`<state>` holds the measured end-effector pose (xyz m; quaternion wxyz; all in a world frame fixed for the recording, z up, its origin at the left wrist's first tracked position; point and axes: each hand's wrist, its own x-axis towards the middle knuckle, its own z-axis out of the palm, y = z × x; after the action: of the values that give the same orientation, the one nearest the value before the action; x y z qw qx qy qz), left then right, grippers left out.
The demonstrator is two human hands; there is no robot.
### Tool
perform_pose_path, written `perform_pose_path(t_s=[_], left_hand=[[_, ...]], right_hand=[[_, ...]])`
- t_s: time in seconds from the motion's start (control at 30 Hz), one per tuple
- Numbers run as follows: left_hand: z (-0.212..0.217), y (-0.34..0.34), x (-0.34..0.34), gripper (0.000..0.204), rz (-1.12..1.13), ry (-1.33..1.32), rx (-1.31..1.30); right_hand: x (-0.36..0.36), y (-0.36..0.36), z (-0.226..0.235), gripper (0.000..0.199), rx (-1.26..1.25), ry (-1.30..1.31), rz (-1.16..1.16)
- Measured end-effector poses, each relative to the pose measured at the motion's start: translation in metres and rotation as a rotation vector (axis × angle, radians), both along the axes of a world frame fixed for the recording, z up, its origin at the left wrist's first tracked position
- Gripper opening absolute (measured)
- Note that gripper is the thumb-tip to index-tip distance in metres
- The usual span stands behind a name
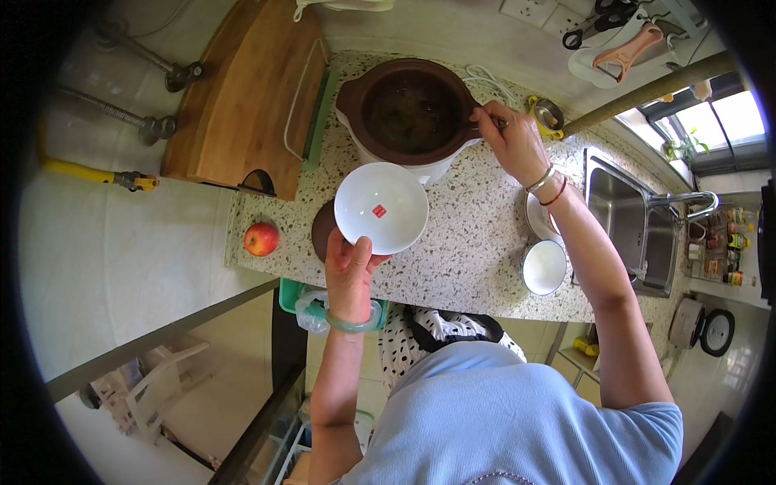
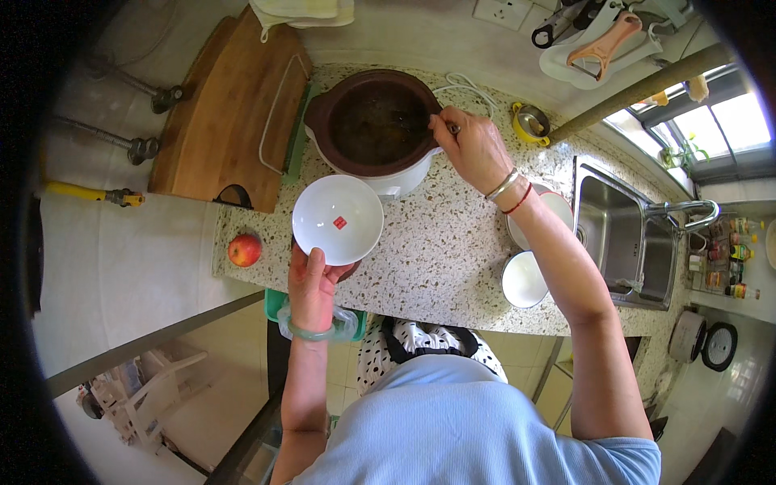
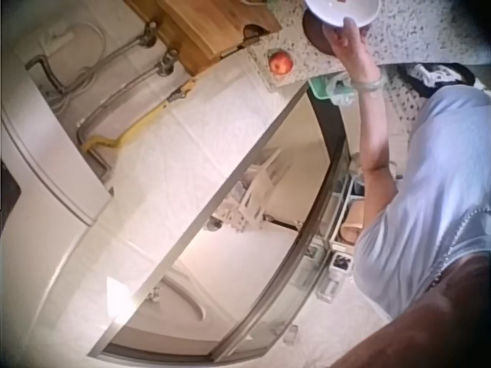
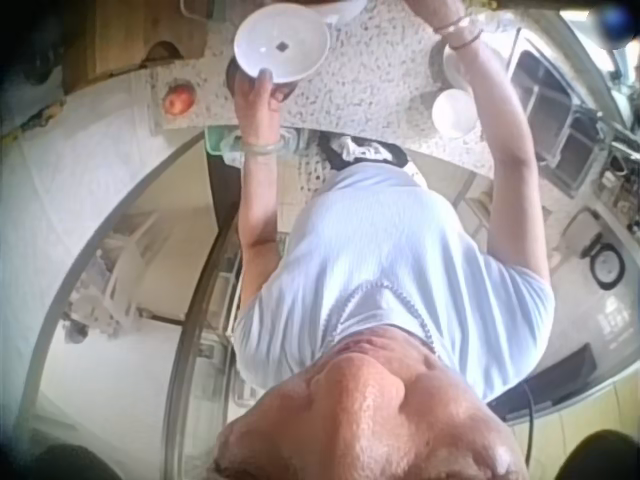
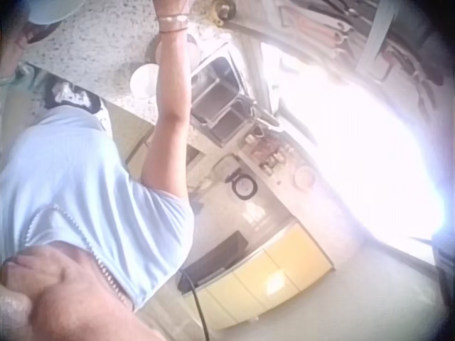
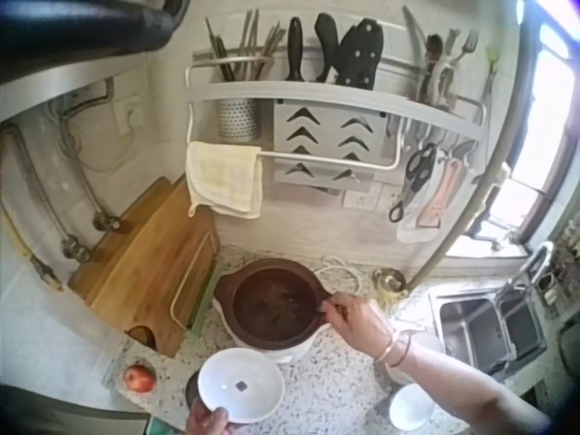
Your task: The person cleans a sink drain strainer and rinses it. They then ladle soup from a slow cooker into two bowls and place them on a table. Finally, the person washes several bowls and plates in the sink and places them in a dish rack.
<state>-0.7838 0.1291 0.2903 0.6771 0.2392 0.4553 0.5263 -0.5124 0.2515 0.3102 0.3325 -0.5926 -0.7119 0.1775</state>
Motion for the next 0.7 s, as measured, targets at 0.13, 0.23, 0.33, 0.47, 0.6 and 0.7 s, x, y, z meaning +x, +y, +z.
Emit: perform_pose_path(t_s=[0.13, 0.23, 0.33, 0.47, 0.6, 0.7], left_hand=[[0.004, 0.005, 0.001, 0.044, -0.002, 0.013, -0.006], [0.005, 0.007, -0.001, 0.045, -0.005, 0.013, -0.022], [0.003, 0.010, -0.003, 0.045, -0.011, 0.005, -0.038], [0.002, 0.014, -0.006, 0.045, -0.017, -0.002, -0.049], [0.003, 0.016, -0.006, 0.045, -0.020, 0.000, -0.057], [0.004, 0.017, -0.007, 0.045, -0.024, 0.003, -0.060]], right_hand=[[0.001, 0.010, -0.006, 0.026, -0.048, 0.099, -0.142], [-0.002, 0.012, 0.008, 0.029, -0.149, 0.145, -0.214], [0.000, 0.016, 0.013, 0.031, -0.177, 0.185, -0.235], [-0.003, 0.019, 0.022, 0.028, -0.188, 0.181, -0.214], [-0.016, 0.008, 0.029, 0.020, 0.026, 0.000, -0.034], [-0.017, 0.006, 0.023, 0.014, 0.204, -0.203, 0.106]])
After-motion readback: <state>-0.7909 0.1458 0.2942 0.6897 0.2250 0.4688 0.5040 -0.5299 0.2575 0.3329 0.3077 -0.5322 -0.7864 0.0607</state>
